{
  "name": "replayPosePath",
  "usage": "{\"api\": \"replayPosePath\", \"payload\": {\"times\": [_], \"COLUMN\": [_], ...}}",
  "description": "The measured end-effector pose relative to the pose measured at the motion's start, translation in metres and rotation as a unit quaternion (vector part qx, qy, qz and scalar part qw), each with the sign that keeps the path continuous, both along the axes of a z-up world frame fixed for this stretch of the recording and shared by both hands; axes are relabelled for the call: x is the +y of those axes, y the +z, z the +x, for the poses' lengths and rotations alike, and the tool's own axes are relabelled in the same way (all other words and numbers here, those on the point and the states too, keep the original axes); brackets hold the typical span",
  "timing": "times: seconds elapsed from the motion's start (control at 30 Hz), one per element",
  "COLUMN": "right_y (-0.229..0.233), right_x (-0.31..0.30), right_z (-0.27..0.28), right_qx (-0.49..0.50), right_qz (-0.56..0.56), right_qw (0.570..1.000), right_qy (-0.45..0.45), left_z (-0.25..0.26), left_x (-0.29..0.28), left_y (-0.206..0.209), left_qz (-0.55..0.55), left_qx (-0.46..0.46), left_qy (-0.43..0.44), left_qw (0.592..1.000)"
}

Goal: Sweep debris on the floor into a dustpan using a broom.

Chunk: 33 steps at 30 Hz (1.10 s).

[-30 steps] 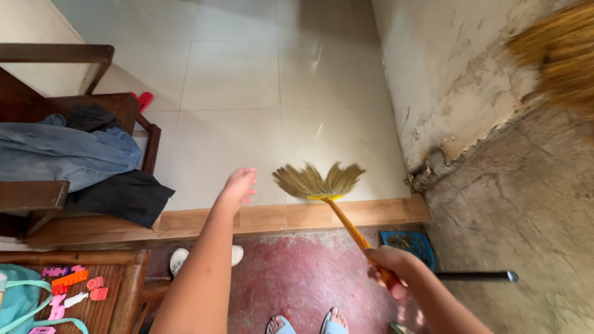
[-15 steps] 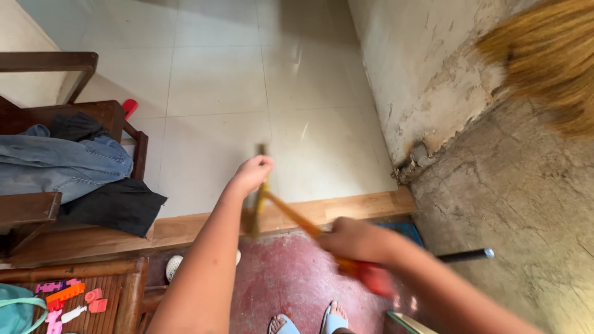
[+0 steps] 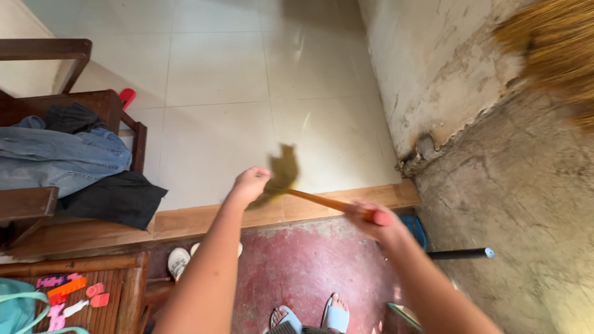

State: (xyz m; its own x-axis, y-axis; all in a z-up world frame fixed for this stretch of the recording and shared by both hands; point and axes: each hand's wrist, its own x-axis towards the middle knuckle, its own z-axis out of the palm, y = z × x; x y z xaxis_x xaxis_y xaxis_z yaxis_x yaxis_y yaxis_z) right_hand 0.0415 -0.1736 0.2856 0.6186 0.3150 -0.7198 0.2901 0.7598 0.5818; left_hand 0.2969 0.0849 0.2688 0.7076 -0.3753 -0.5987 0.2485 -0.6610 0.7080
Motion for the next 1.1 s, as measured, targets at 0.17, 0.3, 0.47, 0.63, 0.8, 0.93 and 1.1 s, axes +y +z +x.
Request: {"api": "replayPosePath", "payload": {"times": [0.17,0.3,0.47,0.63,0.8,0.93,1.1], "right_y": [0.027,0.065,0.185,0.169,0.046,-0.068,-0.125], "right_x": [-0.043,0.042,0.121,0.124,0.113,0.053,-0.076], "right_z": [-0.040,0.022,0.061,0.107,0.214,0.246,0.144], "right_qx": [0.063,0.055,0.047,-0.133,-0.208,-0.202,-0.116], "right_qz": [-0.123,-0.408,-0.378,-0.169,-0.137,-0.064,0.059], "right_qw": [0.990,0.897,0.912,0.960,0.943,0.961,0.990], "right_qy": [0.022,0.162,0.152,0.178,0.219,0.176,-0.055], "left_z": [-0.006,0.001,0.024,0.060,0.092,0.117,0.119], "left_x": [-0.049,-0.066,-0.051,-0.041,-0.037,-0.059,-0.116], "left_y": [-0.001,0.026,0.043,0.011,0.006,0.001,-0.006], "left_qz": [-0.051,-0.086,-0.088,-0.064,0.000,0.022,0.039], "left_qx": [-0.017,-0.060,-0.045,-0.066,-0.176,-0.124,-0.109], "left_qy": [-0.039,-0.081,-0.060,-0.019,0.000,-0.014,-0.071], "left_qw": [0.998,0.991,0.993,0.996,0.984,0.992,0.991]}}
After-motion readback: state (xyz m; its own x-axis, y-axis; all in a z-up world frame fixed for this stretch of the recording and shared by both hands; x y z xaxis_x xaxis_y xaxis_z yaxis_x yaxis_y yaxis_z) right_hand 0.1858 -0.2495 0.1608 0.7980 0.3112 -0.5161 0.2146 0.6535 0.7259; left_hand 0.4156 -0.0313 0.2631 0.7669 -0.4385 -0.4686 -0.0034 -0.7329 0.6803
